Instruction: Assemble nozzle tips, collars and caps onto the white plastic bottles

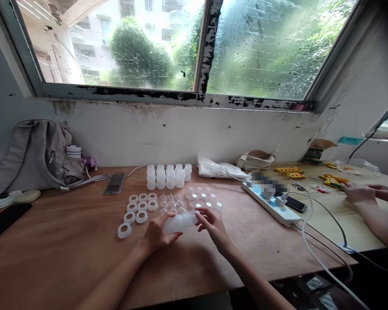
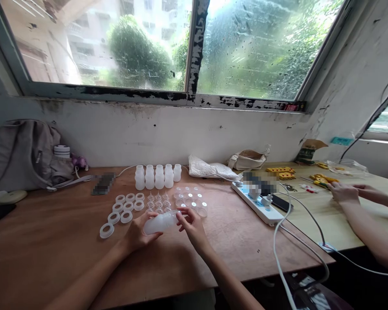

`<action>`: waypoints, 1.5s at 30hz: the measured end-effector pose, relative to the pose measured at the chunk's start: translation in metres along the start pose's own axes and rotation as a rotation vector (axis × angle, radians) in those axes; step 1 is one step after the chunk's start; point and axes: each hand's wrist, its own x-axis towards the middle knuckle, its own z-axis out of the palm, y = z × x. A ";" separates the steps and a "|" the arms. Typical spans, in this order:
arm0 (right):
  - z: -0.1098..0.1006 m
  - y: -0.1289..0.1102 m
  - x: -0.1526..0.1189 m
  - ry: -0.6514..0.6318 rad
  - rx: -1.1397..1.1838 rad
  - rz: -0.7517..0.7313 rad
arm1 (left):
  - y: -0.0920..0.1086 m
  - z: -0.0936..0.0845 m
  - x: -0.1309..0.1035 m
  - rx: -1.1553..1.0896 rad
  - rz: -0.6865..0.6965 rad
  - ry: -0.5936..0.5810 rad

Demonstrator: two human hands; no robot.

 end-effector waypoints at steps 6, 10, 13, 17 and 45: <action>-0.001 -0.002 0.000 0.033 -0.054 -0.021 | 0.003 0.002 0.002 -0.018 -0.009 -0.028; -0.002 -0.001 0.005 0.011 -0.081 -0.018 | 0.002 0.003 0.001 -0.027 0.002 -0.033; -0.001 0.004 0.009 0.002 -0.094 -0.026 | -0.002 0.002 0.002 -0.001 0.026 -0.027; 0.000 0.007 0.013 -0.028 -0.079 -0.014 | -0.005 -0.003 0.003 0.056 0.042 -0.028; 0.018 -0.011 0.031 -0.596 0.327 0.380 | 0.002 -0.018 0.007 -0.083 0.068 -0.202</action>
